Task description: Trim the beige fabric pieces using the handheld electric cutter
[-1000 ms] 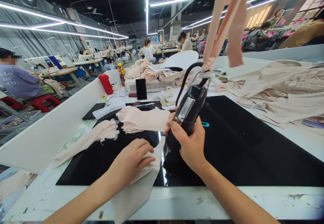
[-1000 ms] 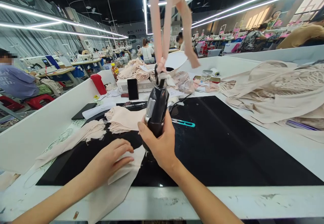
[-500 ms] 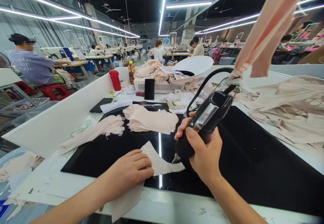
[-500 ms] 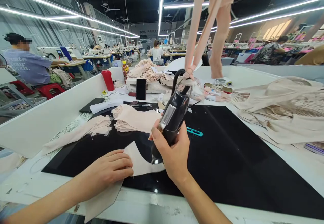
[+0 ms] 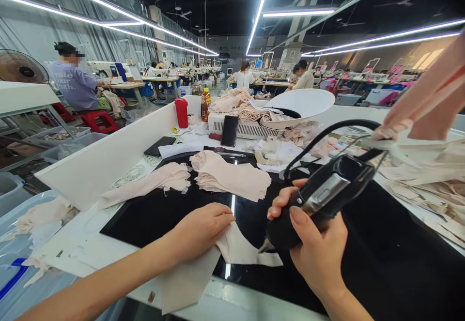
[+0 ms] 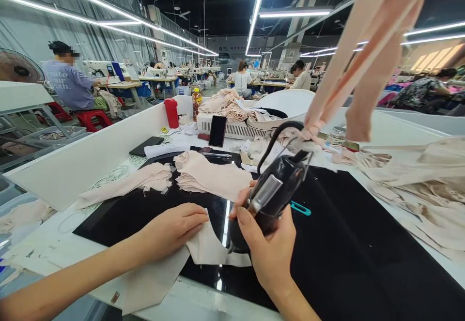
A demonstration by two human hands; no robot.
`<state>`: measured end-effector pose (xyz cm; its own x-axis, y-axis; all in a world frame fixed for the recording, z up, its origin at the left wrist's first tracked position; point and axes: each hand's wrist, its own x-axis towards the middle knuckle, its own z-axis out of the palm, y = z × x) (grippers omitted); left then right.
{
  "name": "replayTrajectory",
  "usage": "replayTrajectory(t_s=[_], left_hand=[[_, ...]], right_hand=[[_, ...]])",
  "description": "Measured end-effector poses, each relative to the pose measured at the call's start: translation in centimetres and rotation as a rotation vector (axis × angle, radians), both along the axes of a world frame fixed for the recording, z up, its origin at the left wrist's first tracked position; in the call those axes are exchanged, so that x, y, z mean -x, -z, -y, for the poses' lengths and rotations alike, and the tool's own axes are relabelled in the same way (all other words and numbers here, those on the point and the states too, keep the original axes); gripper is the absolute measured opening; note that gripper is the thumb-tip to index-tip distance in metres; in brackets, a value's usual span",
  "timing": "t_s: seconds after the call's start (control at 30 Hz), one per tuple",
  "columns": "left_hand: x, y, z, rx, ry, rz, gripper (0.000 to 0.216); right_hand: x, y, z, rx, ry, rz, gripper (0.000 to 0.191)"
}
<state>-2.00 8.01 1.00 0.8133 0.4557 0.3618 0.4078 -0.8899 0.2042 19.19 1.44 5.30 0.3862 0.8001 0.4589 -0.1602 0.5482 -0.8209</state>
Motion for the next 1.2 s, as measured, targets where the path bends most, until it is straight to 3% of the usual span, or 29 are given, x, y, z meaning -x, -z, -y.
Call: replayTrajectory(t_s=[0.17,0.43,0.73,0.97,1.2], left_hand=[[-0.8,1.3,-0.7,-0.024,0.003,-0.043,0.019],[0.0,1.2,-0.1,-0.036,0.026,-0.02,0.022],[-0.1,1.7,0.3,-0.043,0.014,0.004,0.021],[-0.4,1.6,0.5,-0.017,0.02,0.048,0.017],[-0.3,1.6,0.6,0.006,0.016,0.043,0.016]], right_hand=[[-0.6,0.2,1.1,-0.015,-0.019,0.039,0.032],[-1.0,0.0,1.3,-0.009,-0.032,0.062,0.032],[0.6,-1.5,-2.6,-0.01,0.037,-0.086,0.038],[2.6,-1.0,-5.7,-0.025,0.07,-0.096,0.041],[3.2,-0.4,-6.8,-0.057,0.059,-0.073,0.037]])
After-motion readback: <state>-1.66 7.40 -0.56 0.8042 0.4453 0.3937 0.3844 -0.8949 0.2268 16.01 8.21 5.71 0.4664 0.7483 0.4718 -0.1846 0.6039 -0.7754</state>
